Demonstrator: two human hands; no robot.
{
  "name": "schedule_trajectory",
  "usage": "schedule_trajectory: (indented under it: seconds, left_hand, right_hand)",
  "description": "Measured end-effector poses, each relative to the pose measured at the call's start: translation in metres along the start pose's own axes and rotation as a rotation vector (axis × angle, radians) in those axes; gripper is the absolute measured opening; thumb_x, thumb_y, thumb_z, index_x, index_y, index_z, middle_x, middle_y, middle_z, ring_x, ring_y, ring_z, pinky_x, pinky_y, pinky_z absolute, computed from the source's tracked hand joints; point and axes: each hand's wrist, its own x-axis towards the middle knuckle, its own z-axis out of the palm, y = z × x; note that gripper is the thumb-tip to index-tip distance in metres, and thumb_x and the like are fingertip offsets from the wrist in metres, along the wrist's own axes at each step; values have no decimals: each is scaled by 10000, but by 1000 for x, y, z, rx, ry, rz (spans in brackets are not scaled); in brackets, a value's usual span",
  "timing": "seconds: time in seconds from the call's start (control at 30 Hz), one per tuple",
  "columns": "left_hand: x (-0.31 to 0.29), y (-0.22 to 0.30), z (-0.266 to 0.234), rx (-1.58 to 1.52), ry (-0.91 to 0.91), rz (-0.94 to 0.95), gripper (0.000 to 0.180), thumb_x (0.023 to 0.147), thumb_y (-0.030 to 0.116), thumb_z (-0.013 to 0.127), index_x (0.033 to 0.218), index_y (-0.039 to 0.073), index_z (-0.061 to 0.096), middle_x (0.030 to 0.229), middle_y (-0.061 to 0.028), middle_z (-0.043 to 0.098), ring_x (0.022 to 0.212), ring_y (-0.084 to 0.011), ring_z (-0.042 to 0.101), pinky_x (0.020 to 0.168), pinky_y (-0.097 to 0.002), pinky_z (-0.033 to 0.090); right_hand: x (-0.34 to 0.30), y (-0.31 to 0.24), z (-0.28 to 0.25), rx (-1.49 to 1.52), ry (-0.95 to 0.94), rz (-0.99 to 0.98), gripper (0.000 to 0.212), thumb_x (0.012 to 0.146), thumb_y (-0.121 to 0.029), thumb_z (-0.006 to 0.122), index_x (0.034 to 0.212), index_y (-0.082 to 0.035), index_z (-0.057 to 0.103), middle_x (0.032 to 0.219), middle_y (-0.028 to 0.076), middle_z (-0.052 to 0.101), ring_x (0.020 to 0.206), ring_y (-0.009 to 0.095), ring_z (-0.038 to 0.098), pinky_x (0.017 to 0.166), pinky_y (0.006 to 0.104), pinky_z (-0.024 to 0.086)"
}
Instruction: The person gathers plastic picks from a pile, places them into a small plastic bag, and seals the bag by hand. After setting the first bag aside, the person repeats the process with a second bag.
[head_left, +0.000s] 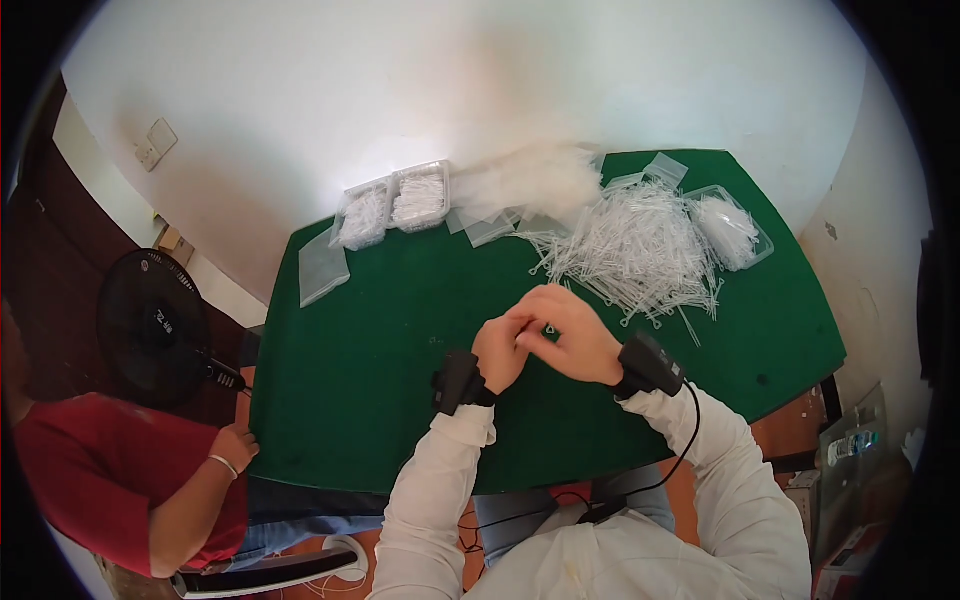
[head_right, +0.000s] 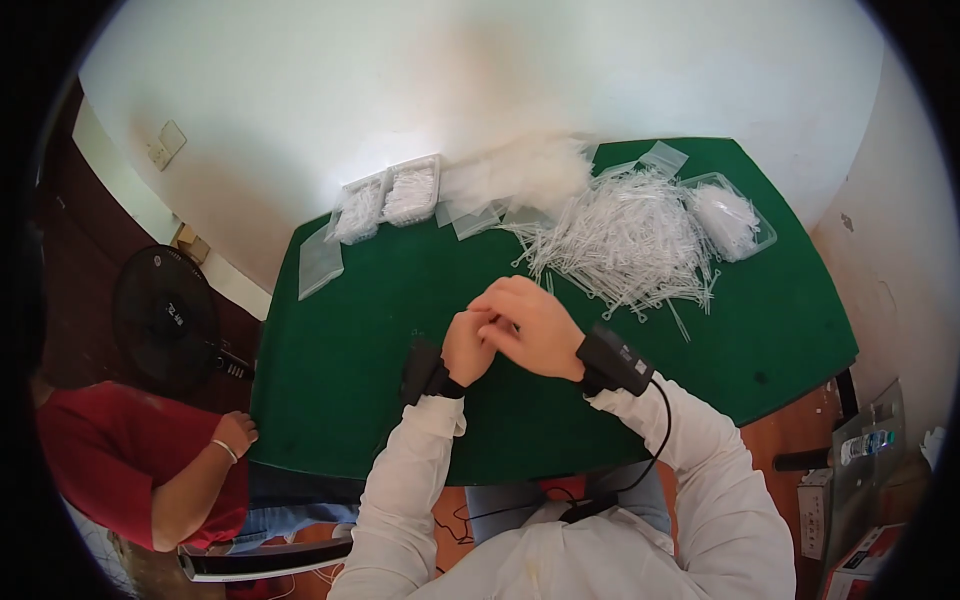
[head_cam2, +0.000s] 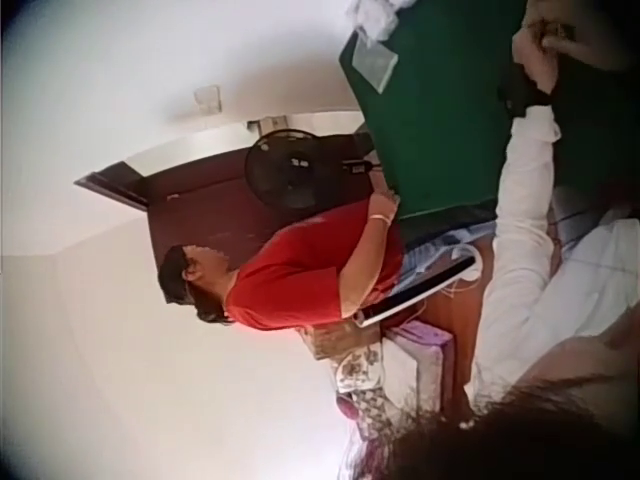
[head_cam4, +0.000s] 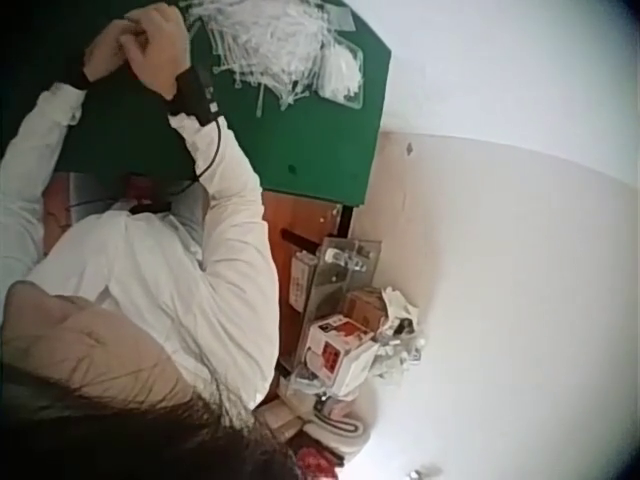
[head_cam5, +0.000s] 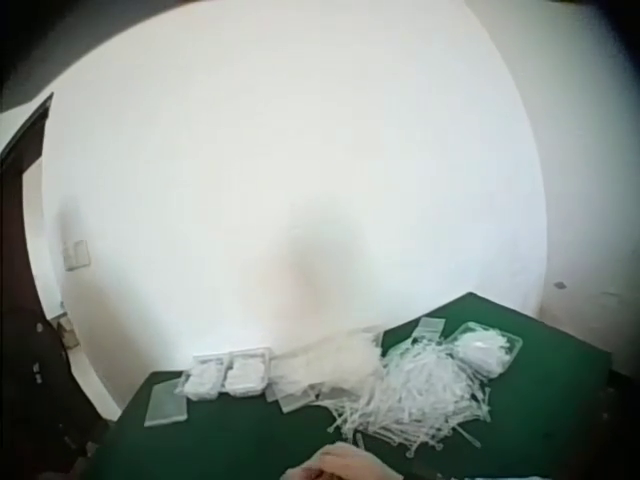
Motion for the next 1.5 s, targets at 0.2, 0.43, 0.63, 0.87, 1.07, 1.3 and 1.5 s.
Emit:
schedule_trajectory:
  seconds: [0.2,0.43,0.63,0.87,1.07,1.3,1.5]
  left_hand:
    - [-5,-15,9,199,64,428,147,778,49,546,912,7,589,793,-139,613,740,-303,607,621,-337,471]
    - [-7,-27,14,133,97,414,139,787,52,543,912,8,584,787,-130,607,729,-290,602,616,-330,466]
    - [-13,-27,15,85,138,408,131,796,54,541,913,10,580,781,-122,601,718,-278,596,611,-323,462]
    - [-16,-29,16,33,168,411,122,806,57,537,913,11,575,773,-112,594,706,-264,590,605,-315,456]
    - [-17,-27,19,-28,192,412,115,815,60,535,913,13,571,767,-104,588,695,-252,585,600,-308,452]
    - [-16,-21,23,-96,214,403,106,825,63,531,913,15,566,760,-95,581,682,-237,579,594,-300,447]
    - [6,0,-19,-927,80,-249,86,890,86,502,955,41,537,739,-27,531,625,-137,517,562,-261,422]
  right_hand:
    - [18,-19,9,-100,-194,-350,375,731,-97,680,1085,-37,576,1093,129,533,848,236,573,727,317,482]
    - [31,-22,18,357,-711,-21,499,655,-161,769,1096,-33,575,1084,124,565,851,236,601,703,317,500]
    - [19,-27,27,-79,-510,-153,460,629,-236,779,1007,-35,611,866,101,628,755,243,623,629,303,497]
    - [20,-27,39,-46,-401,18,440,639,-298,746,975,-45,617,805,96,625,709,249,620,609,308,492]
    - [24,-28,44,-83,-500,-4,451,643,-306,746,984,-42,614,805,92,629,703,239,623,619,294,493]
    - [29,-13,35,336,-344,56,309,727,-200,709,936,-1,600,836,130,627,766,235,625,641,318,499]
    - [0,-10,21,129,34,-87,175,785,-128,666,886,0,602,790,85,608,681,165,598,598,275,473]
